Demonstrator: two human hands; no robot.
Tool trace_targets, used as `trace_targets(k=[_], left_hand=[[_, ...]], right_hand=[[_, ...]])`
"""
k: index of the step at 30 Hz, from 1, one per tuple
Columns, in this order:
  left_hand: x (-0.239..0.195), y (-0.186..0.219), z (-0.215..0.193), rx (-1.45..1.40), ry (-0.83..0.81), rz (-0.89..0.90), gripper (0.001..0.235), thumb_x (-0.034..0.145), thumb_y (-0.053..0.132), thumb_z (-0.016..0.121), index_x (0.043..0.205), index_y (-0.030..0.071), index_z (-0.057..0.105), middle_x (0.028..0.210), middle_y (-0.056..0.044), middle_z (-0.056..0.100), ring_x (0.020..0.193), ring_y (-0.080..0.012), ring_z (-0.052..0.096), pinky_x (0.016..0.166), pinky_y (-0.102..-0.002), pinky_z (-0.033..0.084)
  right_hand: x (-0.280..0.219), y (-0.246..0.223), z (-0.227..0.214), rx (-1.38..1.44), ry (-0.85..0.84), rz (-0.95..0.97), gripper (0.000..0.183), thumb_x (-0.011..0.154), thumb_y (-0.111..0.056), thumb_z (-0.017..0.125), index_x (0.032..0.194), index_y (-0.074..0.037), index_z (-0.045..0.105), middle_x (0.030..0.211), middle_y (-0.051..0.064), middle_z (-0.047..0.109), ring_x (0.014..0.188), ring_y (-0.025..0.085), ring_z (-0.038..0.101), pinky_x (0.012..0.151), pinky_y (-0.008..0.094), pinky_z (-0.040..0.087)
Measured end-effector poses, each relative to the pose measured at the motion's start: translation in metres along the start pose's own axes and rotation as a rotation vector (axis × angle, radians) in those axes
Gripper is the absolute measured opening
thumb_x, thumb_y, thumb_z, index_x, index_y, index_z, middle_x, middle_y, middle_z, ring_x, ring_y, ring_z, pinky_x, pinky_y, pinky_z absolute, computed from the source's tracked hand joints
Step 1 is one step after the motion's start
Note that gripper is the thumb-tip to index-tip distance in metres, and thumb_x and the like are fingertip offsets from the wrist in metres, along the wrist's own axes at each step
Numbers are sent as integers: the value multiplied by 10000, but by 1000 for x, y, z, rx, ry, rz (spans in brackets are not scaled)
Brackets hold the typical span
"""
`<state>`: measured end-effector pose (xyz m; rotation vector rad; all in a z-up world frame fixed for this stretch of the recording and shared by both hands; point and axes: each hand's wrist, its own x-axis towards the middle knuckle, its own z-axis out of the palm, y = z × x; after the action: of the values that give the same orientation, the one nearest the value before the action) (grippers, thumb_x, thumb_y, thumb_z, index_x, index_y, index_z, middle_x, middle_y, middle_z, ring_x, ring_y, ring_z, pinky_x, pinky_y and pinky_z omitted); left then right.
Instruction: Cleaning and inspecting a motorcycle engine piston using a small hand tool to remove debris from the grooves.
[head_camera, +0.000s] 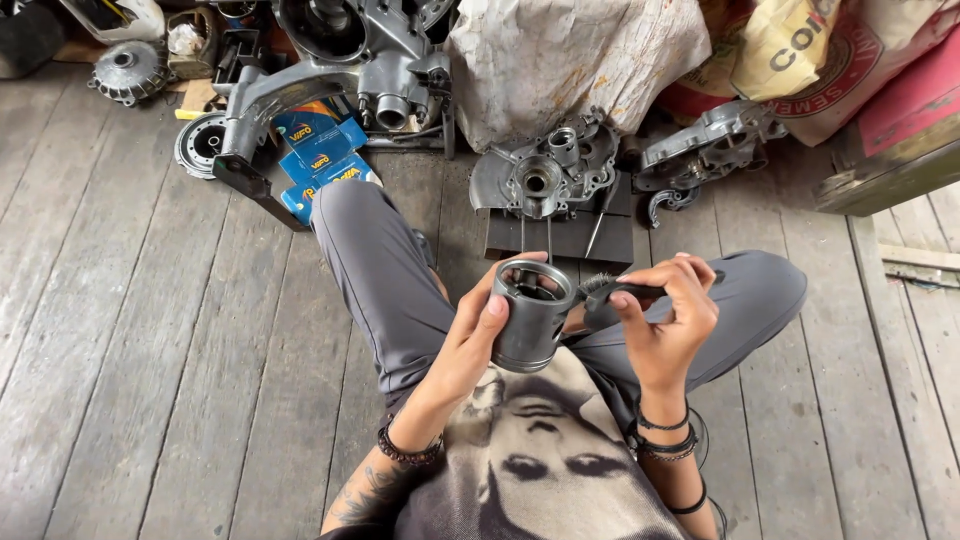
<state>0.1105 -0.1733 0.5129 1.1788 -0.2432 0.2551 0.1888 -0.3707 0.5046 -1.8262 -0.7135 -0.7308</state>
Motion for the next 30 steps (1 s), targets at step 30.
trace_targets(k=[30], left_hand=[[-4, -14, -7, 40, 64, 7, 562, 1095, 377, 432, 1506, -1, 495, 1193, -200, 672, 1119, -196, 574, 969, -412, 532]], right_hand=[[-22, 11, 7, 31, -59, 52, 542, 866, -655, 720, 813, -116, 714, 621, 4, 584, 582, 131, 518, 1035, 371, 370]])
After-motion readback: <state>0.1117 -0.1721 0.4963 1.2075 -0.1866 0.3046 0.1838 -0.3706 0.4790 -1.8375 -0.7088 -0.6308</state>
